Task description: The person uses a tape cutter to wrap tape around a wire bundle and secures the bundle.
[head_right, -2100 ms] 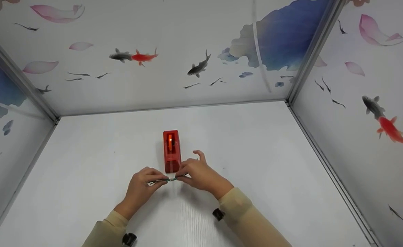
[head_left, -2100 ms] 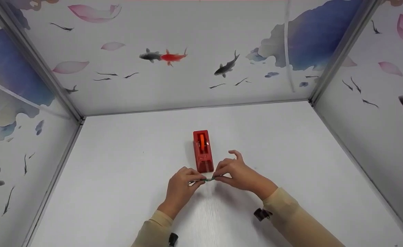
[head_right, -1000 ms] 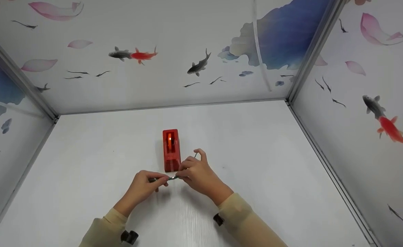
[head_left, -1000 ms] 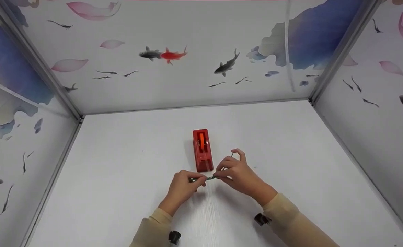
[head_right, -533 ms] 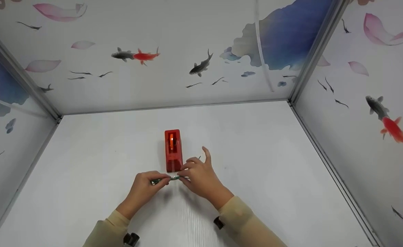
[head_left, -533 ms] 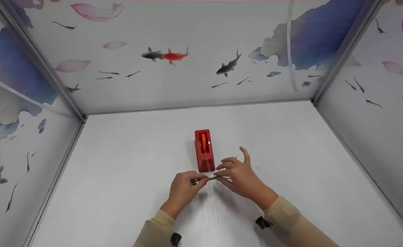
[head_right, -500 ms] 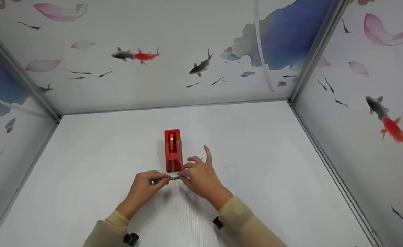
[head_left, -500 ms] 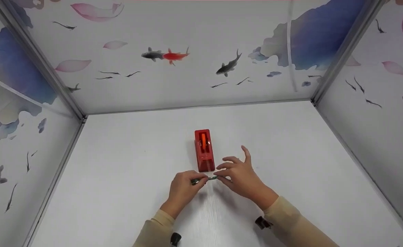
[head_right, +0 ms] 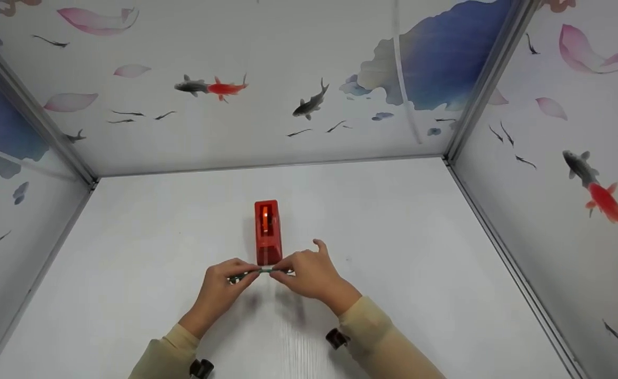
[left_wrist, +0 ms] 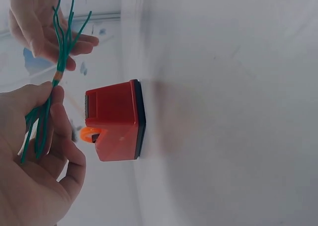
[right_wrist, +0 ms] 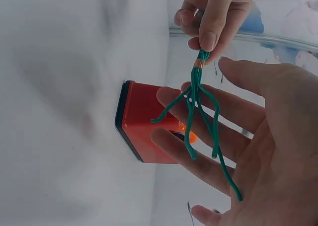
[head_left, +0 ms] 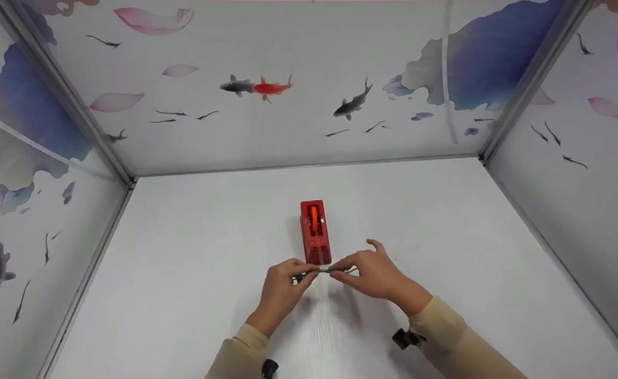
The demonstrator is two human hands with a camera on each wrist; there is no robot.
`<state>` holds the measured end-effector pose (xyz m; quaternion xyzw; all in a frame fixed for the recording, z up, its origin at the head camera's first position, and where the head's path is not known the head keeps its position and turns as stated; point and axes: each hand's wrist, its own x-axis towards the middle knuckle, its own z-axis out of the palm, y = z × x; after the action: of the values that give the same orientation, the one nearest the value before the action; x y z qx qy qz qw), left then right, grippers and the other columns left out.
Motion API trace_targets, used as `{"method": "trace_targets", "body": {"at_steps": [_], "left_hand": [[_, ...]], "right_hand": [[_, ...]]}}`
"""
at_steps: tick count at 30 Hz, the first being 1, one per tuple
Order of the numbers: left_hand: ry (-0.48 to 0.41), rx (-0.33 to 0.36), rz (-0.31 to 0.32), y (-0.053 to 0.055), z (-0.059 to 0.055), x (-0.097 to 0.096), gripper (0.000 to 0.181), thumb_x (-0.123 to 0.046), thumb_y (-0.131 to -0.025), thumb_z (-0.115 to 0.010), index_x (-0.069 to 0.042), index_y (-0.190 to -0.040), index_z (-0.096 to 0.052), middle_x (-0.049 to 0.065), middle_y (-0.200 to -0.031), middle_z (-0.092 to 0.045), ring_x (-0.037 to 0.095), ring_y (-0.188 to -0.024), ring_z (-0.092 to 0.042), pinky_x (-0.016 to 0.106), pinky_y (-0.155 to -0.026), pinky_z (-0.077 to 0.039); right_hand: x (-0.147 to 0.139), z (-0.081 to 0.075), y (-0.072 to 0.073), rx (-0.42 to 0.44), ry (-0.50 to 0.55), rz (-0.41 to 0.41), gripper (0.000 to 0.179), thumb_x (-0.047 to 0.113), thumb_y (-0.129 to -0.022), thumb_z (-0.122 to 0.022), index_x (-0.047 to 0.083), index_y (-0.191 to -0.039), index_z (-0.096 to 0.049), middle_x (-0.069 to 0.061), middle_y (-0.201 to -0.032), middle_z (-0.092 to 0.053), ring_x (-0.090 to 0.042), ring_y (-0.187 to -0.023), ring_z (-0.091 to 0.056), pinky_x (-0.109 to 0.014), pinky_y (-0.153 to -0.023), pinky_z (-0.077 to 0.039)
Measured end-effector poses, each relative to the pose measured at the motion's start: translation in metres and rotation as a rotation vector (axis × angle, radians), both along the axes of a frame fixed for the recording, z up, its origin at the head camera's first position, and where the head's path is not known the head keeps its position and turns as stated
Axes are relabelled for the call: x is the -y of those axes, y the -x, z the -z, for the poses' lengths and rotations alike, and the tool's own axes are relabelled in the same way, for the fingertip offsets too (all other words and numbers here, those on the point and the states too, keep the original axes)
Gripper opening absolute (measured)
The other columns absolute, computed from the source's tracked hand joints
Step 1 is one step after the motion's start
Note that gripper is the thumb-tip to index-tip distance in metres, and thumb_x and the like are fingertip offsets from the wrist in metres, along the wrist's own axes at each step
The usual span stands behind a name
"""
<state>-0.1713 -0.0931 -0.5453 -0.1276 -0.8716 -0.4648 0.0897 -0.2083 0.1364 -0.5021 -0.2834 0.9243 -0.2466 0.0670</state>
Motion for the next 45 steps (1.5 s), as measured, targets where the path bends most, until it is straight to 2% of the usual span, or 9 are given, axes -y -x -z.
{"method": "trace_targets", "body": {"at_steps": [3, 5, 8, 11, 21, 29, 36, 41, 45], "left_hand": [[-0.021, -0.012, 0.010, -0.001, 0.001, -0.001, 0.017, -0.018, -0.093, -0.079, -0.020, -0.109, -0.083, -0.006, -0.095, -0.075, 0.008, -0.084, -0.065, 0.029, -0.076, -0.060], [-0.034, -0.015, 0.009, -0.001, 0.002, -0.001, 0.018, -0.015, -0.092, -0.079, -0.020, -0.109, -0.083, -0.006, -0.095, -0.075, 0.008, -0.085, -0.065, 0.025, -0.076, -0.059], [-0.047, -0.022, 0.007, 0.000, 0.003, -0.001, 0.018, -0.015, -0.091, -0.079, -0.020, -0.108, -0.083, -0.007, -0.095, -0.074, 0.008, -0.086, -0.065, 0.024, -0.076, -0.058], [-0.060, -0.039, 0.009, 0.000, 0.004, -0.001, 0.018, -0.014, -0.091, -0.079, -0.020, -0.108, -0.083, -0.007, -0.096, -0.073, 0.008, -0.087, -0.065, 0.027, -0.077, -0.060], [-0.061, -0.058, 0.000, 0.001, 0.003, -0.003, 0.022, -0.015, -0.089, -0.081, -0.026, -0.108, -0.083, -0.009, -0.100, -0.073, 0.010, -0.096, -0.067, 0.023, -0.085, -0.059], [-0.131, 0.067, 0.041, 0.004, 0.001, -0.001, 0.020, -0.027, -0.095, -0.076, -0.026, -0.115, -0.078, -0.009, -0.107, -0.075, 0.010, -0.097, -0.067, 0.024, -0.085, -0.058], [-0.087, 0.179, 0.089, 0.008, 0.006, 0.004, 0.020, -0.035, -0.102, -0.065, -0.028, -0.119, -0.074, -0.009, -0.112, -0.072, 0.012, -0.099, -0.063, 0.029, -0.083, -0.055], [-0.027, 0.116, 0.094, 0.010, 0.008, 0.005, 0.019, -0.030, -0.097, -0.072, -0.032, -0.116, -0.078, -0.015, -0.106, -0.075, 0.012, -0.103, -0.065, 0.040, -0.092, -0.055], [0.011, 0.037, 0.083, 0.012, 0.008, 0.004, 0.021, -0.025, -0.092, -0.078, -0.031, -0.111, -0.081, -0.015, -0.101, -0.077, 0.010, -0.097, -0.065, 0.035, -0.088, -0.057]], "right_hand": [[-0.003, -0.001, 0.000, 0.052, 0.045, -0.011, 0.020, 0.027, -0.098, -0.071, 0.020, -0.113, -0.082, 0.007, -0.093, -0.081, -0.011, -0.088, -0.075, -0.071, -0.117, -0.023], [-0.004, -0.001, 0.000, 0.092, 0.067, -0.010, 0.020, 0.023, -0.097, -0.073, 0.017, -0.114, -0.081, 0.006, -0.091, -0.080, -0.011, -0.082, -0.072, -0.062, -0.111, -0.040], [-0.004, 0.001, 0.001, 0.164, 0.089, 0.005, 0.022, 0.020, -0.095, -0.075, 0.014, -0.115, -0.080, 0.007, -0.092, -0.078, -0.009, -0.078, -0.067, -0.043, -0.084, -0.057], [-0.004, 0.006, 0.003, 0.225, 0.122, 0.016, 0.023, 0.021, -0.095, -0.075, 0.012, -0.116, -0.079, 0.007, -0.095, -0.077, -0.010, -0.078, -0.065, -0.029, -0.065, -0.054], [-0.007, 0.017, 0.011, 0.096, 0.283, -0.072, 0.017, 0.012, -0.092, -0.078, 0.012, -0.108, -0.082, 0.006, -0.094, -0.077, -0.006, -0.082, -0.065, -0.030, -0.074, -0.056], [-0.005, 0.017, 0.009, 0.021, 0.315, -0.045, 0.024, 0.007, -0.089, -0.080, 0.018, -0.110, -0.083, 0.007, -0.097, -0.078, -0.007, -0.088, -0.069, -0.034, -0.082, -0.060], [-0.006, 0.019, 0.009, -0.068, 0.366, -0.065, 0.026, 0.003, -0.086, -0.082, 0.019, -0.106, -0.083, 0.005, -0.096, -0.078, -0.008, -0.088, -0.071, -0.029, -0.081, -0.061], [-0.006, 0.018, 0.010, -0.146, 0.326, -0.068, 0.026, 0.006, -0.084, -0.084, 0.022, -0.105, -0.084, 0.012, -0.093, -0.077, -0.008, -0.089, -0.070, -0.037, -0.091, -0.057], [-0.006, 0.018, 0.011, -0.188, 0.299, -0.064, 0.025, 0.008, -0.083, -0.086, 0.022, -0.103, -0.085, 0.012, -0.092, -0.078, -0.006, -0.088, -0.070, -0.054, -0.107, -0.046]]}}
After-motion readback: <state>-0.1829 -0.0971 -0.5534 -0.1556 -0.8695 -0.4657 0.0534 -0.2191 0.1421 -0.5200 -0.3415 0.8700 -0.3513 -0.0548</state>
